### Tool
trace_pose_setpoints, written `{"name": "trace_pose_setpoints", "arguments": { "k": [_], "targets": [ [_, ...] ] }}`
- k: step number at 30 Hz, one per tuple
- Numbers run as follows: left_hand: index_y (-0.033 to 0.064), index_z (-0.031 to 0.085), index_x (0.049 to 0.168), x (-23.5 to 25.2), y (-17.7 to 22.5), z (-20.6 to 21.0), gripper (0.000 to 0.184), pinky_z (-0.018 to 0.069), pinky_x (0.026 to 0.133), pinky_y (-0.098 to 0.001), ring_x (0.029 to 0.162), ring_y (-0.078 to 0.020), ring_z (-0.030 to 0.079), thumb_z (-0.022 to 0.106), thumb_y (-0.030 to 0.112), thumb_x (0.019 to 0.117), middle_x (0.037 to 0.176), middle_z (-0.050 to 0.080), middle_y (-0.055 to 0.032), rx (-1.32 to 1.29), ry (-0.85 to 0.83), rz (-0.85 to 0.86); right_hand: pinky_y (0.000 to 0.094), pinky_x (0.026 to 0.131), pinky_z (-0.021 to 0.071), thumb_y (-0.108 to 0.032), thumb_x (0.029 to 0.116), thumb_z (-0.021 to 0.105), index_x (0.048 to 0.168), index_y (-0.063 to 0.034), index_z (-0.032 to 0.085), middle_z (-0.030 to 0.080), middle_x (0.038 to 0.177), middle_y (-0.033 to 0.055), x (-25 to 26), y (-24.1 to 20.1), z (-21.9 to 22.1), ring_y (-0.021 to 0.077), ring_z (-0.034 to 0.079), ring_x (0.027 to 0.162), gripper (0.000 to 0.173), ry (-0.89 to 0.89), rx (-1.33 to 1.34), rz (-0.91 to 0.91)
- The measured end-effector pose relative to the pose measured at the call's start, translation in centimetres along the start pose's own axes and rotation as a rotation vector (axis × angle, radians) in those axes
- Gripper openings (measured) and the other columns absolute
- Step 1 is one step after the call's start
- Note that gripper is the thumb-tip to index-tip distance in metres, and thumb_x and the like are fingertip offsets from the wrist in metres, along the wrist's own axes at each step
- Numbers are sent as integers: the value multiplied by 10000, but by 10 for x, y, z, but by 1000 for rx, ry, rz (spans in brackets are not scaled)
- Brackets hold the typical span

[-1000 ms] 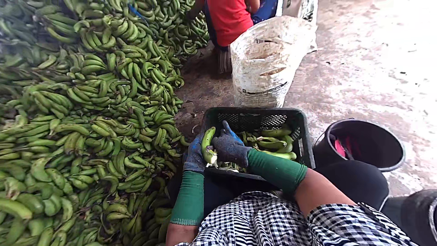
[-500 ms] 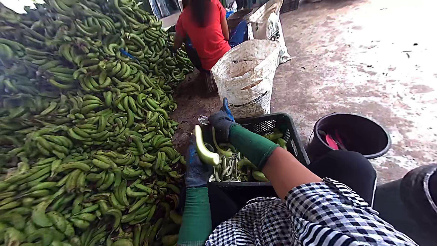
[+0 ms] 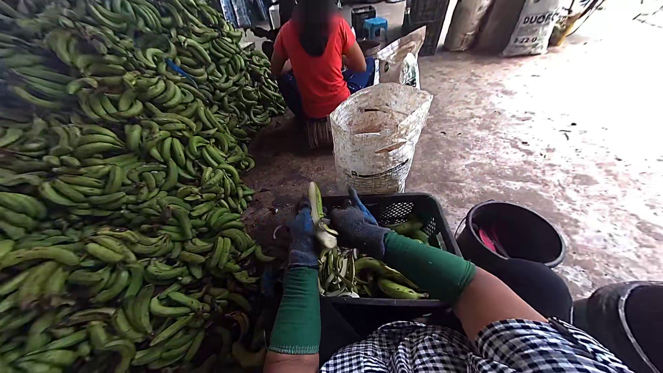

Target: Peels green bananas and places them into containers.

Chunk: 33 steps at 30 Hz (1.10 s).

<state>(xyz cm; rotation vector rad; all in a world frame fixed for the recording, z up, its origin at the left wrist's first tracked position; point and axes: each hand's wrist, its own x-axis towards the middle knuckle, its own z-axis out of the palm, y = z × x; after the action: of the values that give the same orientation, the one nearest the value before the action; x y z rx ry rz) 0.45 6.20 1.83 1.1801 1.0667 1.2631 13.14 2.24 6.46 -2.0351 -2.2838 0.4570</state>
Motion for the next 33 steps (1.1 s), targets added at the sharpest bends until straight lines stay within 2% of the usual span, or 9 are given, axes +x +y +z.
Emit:
{"name": "trace_pose_setpoints", "arguments": {
  "k": [3,9,12,18,22,24,27,30,33],
  "targets": [
    [-11,504,1451,0,-12,-8,443,407,1141,-496,1362,-309,508,389,227,1096,1446,541,-226,602,-82,158,634,907,533,-292,969,707,1184,40,635,671,1131,276,13,1,-5,451,656,1099,401,35,135,97],
    [80,535,1418,-18,4,-17,421,552,925,-384,1107,-174,623,323,301,1129,1279,629,-121,70,-87,-102,620,770,570,-319,869,792,982,-65,692,694,965,181,50,10,22,376,691,934,296,290,162,-75],
    [98,543,1403,-33,7,-26,423,575,812,-361,953,-150,647,341,339,1121,1147,657,-93,-34,-157,-145,505,1024,540,-264,916,758,1211,-114,682,679,1245,121,56,30,41,258,641,1190,340,438,342,-219],
    [73,575,1354,-44,6,-46,492,604,776,-399,899,-207,693,310,415,1120,1073,695,-122,-149,-88,-150,539,996,502,-219,981,646,1049,-7,735,724,1073,196,73,20,-9,348,674,1084,240,387,118,-241],
    [77,553,1348,-31,5,-50,491,611,707,-436,825,-269,698,396,466,1094,1031,686,-157,-274,38,-226,498,984,521,-280,988,666,1147,-62,744,742,1096,125,44,17,0,235,691,1044,280,68,229,-106],
    [37,577,1301,-19,-1,-43,466,602,703,-424,800,-239,683,422,427,1098,986,672,-154,-140,181,-180,384,805,541,-183,990,657,1126,-34,706,689,980,93,38,11,7,163,640,858,207,-261,441,21],
    [71,551,1413,-9,-11,-38,568,538,933,-527,1104,-283,645,410,509,1079,1248,645,-188,82,260,-84,485,754,551,-153,955,707,1080,6,692,695,923,148,32,3,31,252,659,792,202,-281,514,100],
    [105,474,1504,3,-14,-34,602,476,1057,-532,1255,-291,594,423,519,1070,1381,598,-185,214,351,-38,632,1028,433,-297,929,759,1071,3,699,711,991,196,21,-9,46,361,671,985,337,-115,333,18],
    [119,367,1570,8,-11,-33,596,467,1068,-532,1283,-312,577,434,459,1086,1424,567,-196,229,391,-21,652,1106,391,-323,952,680,1126,-13,686,717,1059,190,3,-25,38,375,667,1111,356,-55,152,-34]
  ]
}}
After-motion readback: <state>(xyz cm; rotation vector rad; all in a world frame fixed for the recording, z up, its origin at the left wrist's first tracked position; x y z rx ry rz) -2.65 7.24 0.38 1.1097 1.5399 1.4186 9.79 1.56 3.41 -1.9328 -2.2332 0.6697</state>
